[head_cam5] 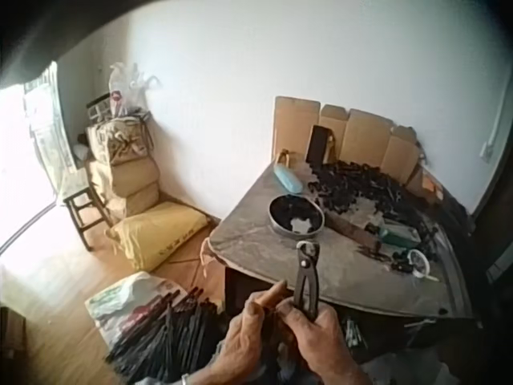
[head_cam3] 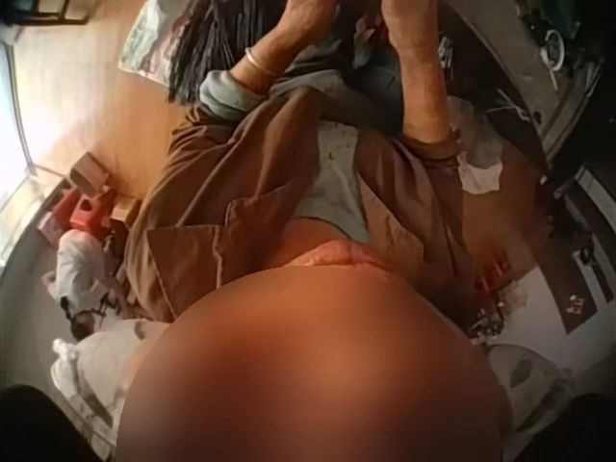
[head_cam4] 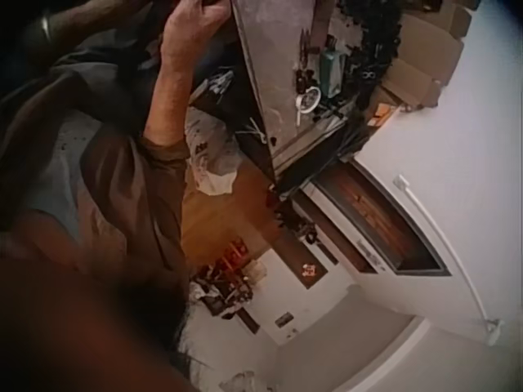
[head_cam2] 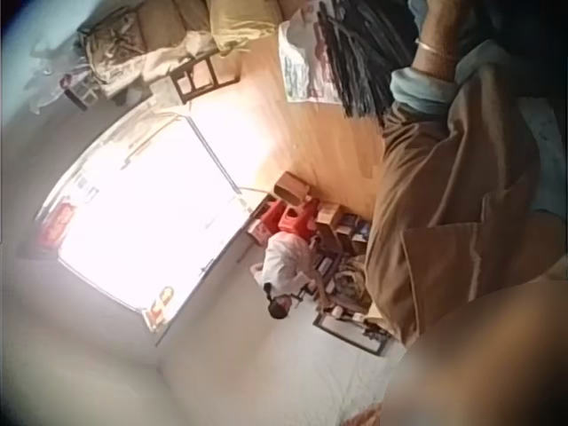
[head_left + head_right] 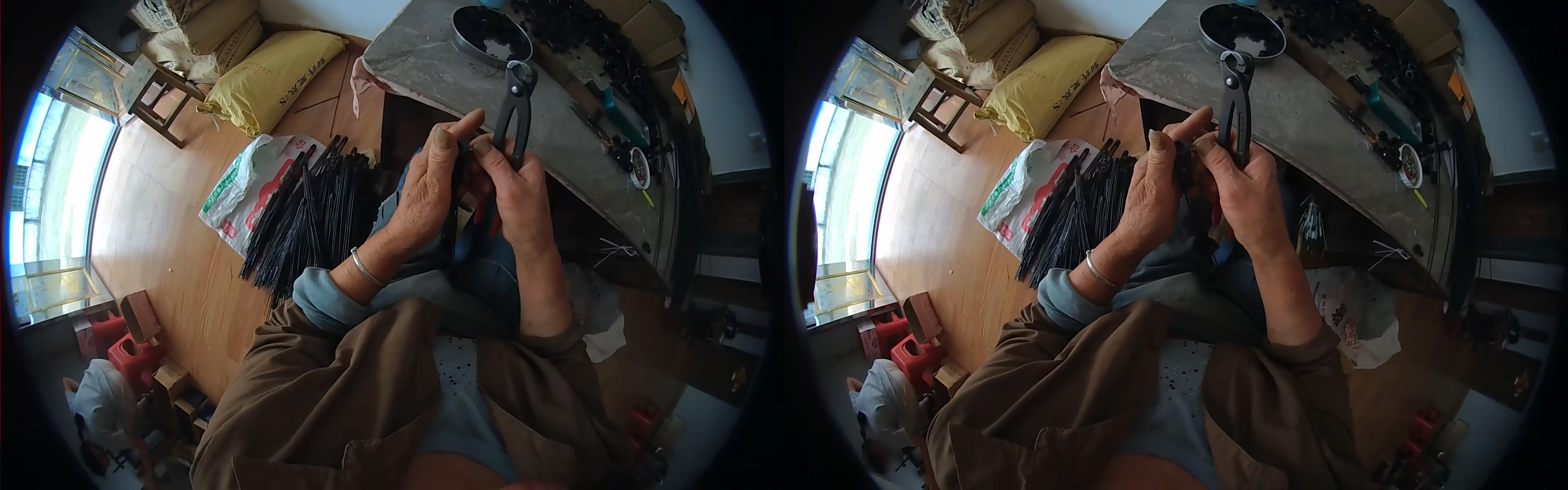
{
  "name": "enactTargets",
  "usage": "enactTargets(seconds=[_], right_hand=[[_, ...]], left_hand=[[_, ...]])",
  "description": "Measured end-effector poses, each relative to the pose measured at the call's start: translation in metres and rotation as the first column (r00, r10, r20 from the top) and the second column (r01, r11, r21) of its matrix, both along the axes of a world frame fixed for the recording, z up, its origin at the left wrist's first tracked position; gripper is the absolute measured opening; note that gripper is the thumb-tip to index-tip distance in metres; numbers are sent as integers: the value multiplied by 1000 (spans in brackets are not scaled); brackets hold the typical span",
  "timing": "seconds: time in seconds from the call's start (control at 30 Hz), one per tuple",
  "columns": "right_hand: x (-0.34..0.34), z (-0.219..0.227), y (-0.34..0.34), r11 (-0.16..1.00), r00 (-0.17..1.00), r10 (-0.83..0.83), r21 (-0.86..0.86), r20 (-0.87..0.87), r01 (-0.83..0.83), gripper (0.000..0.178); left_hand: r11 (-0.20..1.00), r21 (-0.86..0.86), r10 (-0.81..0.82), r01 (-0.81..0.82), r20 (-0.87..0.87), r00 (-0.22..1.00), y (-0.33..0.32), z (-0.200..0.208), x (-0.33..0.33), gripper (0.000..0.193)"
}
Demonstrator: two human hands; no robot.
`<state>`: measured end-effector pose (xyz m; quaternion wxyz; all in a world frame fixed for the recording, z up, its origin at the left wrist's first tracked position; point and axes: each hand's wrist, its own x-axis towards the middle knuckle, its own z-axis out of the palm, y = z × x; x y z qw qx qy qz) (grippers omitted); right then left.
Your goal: Assembling umbrella ribs by attaching joints and wires using pliers.
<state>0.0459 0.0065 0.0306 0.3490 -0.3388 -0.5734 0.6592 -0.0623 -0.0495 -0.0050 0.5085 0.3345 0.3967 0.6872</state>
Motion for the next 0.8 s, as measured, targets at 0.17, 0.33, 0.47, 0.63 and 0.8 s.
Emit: enactTargets(seconds=[0.17, 0.33, 0.47, 0.63, 0.8], right_hand=[[2, -8, 2, 999, 1000, -16, -41, -17, 16, 19], [2, -7, 1, 998, 1000, -26, -51, -16, 25, 19], [2, -7, 1, 998, 1000, -25, -49, -15, 24, 20], [2, -7, 1, 995, 999, -33, -101, -43, 28, 19], [3, -7, 1, 995, 998, -35, -98, -47, 30, 19]], left_hand=[[999, 25, -22, 22, 2, 1000, 1, 2, -1, 64], [999, 37, 18, -16, -53, 998, 2, 1, 1, 64], [999, 49, 19, -16, -59, 998, 3, -4, 2, 64], [999, 43, 14, -12, -46, 999, 5, -5, 3, 63], [999, 33, -3, 5, -56, 998, 3, -2, 2, 63]])
